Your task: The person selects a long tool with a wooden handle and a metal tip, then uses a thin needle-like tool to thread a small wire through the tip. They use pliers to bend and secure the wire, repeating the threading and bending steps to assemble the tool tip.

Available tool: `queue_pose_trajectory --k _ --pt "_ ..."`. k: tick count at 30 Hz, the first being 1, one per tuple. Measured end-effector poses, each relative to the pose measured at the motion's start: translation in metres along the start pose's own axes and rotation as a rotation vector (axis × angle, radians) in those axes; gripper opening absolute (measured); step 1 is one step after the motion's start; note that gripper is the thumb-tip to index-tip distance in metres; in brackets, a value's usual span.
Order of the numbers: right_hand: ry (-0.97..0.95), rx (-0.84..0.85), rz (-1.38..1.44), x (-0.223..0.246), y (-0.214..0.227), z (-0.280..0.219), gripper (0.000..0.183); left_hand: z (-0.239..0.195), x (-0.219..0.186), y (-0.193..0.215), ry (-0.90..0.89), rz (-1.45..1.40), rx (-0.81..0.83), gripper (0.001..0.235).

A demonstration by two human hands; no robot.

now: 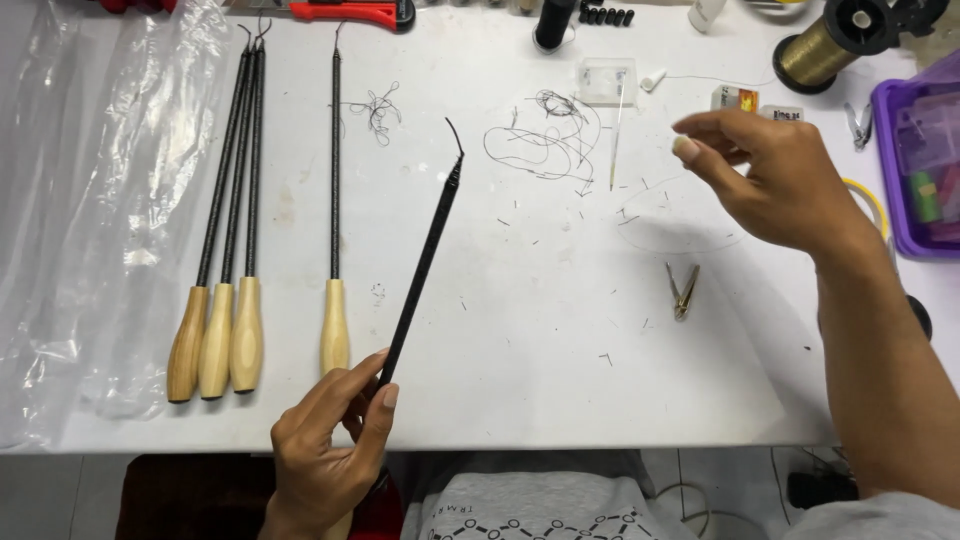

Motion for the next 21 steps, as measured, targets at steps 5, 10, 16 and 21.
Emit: queue_pose_trajectory --k 5,10,16,21 --pt "-0.217 -0.039 -0.014 -0.062 0.005 -0.055 0.02 0.004 -0.005 -0.013 0.021 -0.053 -0.092 0.025" --pt "-0.251 -0.105 -0.107 -0.113 -0.003 -0.088 0.015 0.01 -0.012 -0.03 0.051 -0.117 -0.089 0.022" --pt "-0.241 -0.205 -0.183 -0.145 -0.025 -0.073 0.018 0.014 -0.014 -0.055 0.173 -0.188 0.017 0.023" --pt "-0.319 -0.185 -0.227 -0.17 -0.046 -0.04 0.024 0.016 -0.022 -0.066 0.131 -0.242 0.053 0.022"
Point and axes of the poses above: each hand's wrist, its own z-axis towards the middle knuckle, its own y-axis out of the back of the hand, x = y × z, the point moved 6 cm from there along z, towards the middle knuckle
